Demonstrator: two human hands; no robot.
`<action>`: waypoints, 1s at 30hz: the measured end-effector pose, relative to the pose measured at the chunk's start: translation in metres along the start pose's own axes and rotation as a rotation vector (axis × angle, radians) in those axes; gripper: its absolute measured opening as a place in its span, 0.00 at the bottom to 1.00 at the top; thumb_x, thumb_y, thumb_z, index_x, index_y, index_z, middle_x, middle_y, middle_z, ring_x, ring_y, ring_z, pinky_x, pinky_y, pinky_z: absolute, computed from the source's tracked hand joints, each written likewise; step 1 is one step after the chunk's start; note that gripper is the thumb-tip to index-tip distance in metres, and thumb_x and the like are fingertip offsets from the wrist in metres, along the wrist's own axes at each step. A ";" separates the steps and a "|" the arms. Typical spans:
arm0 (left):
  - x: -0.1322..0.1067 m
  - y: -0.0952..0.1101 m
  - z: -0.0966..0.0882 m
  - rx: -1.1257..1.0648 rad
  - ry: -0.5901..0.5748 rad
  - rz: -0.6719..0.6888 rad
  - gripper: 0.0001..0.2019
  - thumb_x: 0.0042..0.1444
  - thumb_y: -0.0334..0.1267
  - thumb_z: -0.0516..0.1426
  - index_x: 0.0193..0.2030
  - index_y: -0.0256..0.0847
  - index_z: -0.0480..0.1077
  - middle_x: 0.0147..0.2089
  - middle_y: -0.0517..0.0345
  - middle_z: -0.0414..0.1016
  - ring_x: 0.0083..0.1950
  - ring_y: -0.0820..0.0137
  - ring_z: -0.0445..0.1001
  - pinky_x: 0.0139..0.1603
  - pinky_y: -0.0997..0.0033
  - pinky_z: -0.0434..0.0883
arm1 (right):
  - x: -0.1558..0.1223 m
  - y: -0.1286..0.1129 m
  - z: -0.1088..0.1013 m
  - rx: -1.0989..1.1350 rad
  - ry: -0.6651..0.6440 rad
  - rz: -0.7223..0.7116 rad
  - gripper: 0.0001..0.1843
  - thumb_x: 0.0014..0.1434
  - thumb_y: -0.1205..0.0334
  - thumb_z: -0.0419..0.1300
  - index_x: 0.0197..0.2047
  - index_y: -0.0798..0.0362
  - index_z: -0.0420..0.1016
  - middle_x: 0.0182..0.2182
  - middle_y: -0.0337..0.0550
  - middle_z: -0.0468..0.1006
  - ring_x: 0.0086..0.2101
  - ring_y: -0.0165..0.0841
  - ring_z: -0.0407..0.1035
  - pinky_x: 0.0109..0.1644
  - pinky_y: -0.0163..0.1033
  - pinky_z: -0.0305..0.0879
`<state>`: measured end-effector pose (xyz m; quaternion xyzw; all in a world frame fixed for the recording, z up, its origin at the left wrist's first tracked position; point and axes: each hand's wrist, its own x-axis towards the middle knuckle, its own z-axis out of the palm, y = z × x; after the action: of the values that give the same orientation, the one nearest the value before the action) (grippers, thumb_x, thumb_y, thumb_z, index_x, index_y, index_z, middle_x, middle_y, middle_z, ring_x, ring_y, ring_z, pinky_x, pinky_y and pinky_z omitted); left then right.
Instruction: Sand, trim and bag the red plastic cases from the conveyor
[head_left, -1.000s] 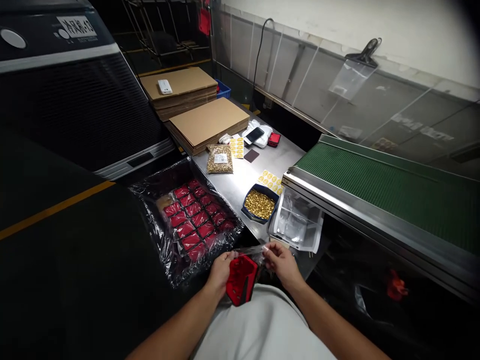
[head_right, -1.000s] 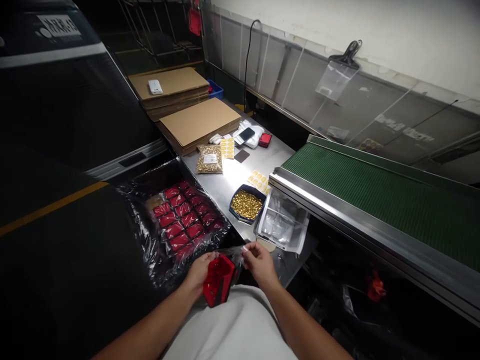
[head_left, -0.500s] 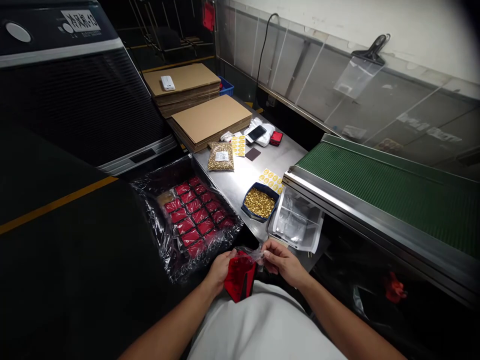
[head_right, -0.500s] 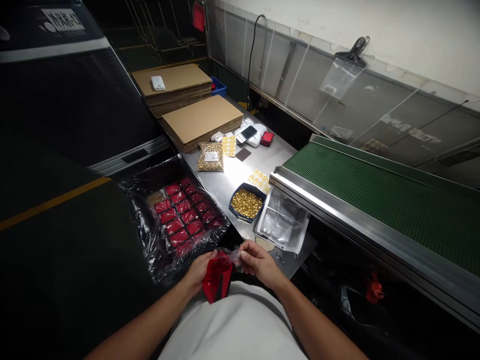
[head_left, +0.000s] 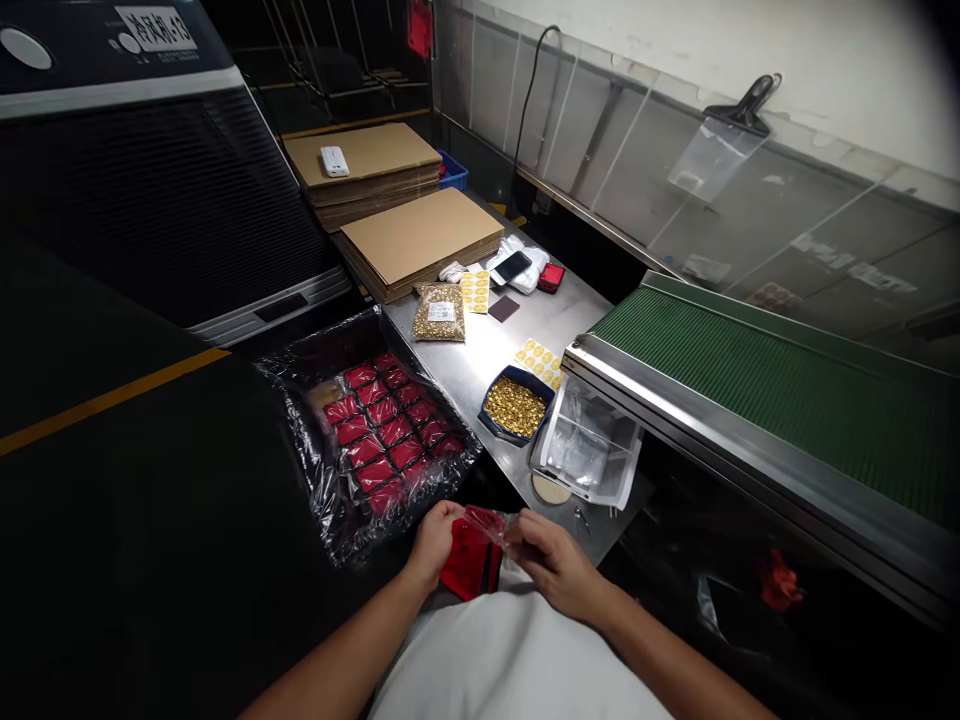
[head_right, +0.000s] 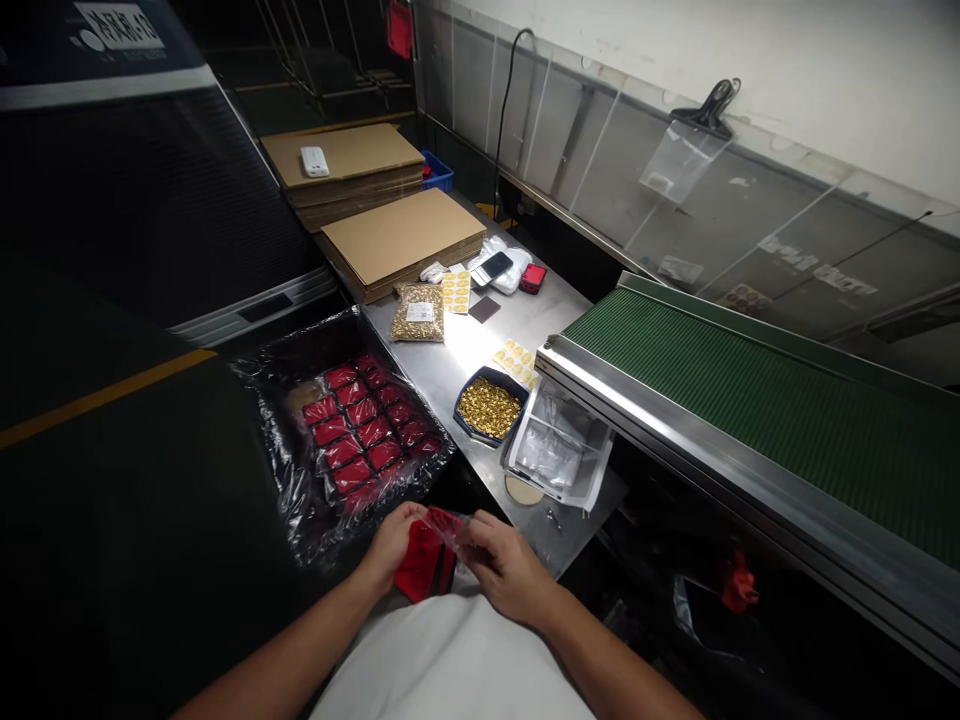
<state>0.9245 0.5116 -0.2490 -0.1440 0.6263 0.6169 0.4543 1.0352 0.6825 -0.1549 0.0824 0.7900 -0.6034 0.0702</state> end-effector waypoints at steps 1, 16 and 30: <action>0.001 0.000 0.001 0.028 0.029 0.006 0.08 0.62 0.38 0.58 0.34 0.36 0.68 0.29 0.63 0.70 0.28 0.74 0.69 0.29 0.73 0.70 | 0.002 0.000 0.004 0.009 0.041 0.002 0.08 0.66 0.60 0.54 0.35 0.52 0.69 0.35 0.41 0.71 0.36 0.32 0.66 0.41 0.38 0.62; 0.001 0.010 0.010 0.176 0.055 0.056 0.11 0.62 0.43 0.59 0.35 0.36 0.70 0.30 0.62 0.71 0.28 0.74 0.69 0.29 0.72 0.70 | 0.009 0.005 -0.010 -0.433 0.174 0.263 0.04 0.59 0.65 0.55 0.39 0.50 0.63 0.27 0.34 0.70 0.27 0.30 0.62 0.33 0.35 0.53; -0.010 0.013 0.012 0.062 -0.053 0.015 0.08 0.62 0.40 0.59 0.40 0.36 0.69 0.33 0.60 0.74 0.30 0.72 0.73 0.32 0.70 0.72 | 0.002 0.024 0.016 -0.188 0.407 0.372 0.09 0.64 0.55 0.51 0.35 0.51 0.64 0.23 0.37 0.69 0.22 0.31 0.63 0.27 0.35 0.54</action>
<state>0.9251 0.5217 -0.2316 -0.1089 0.6340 0.6040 0.4705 1.0388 0.6735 -0.1823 0.3383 0.8117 -0.4754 0.0270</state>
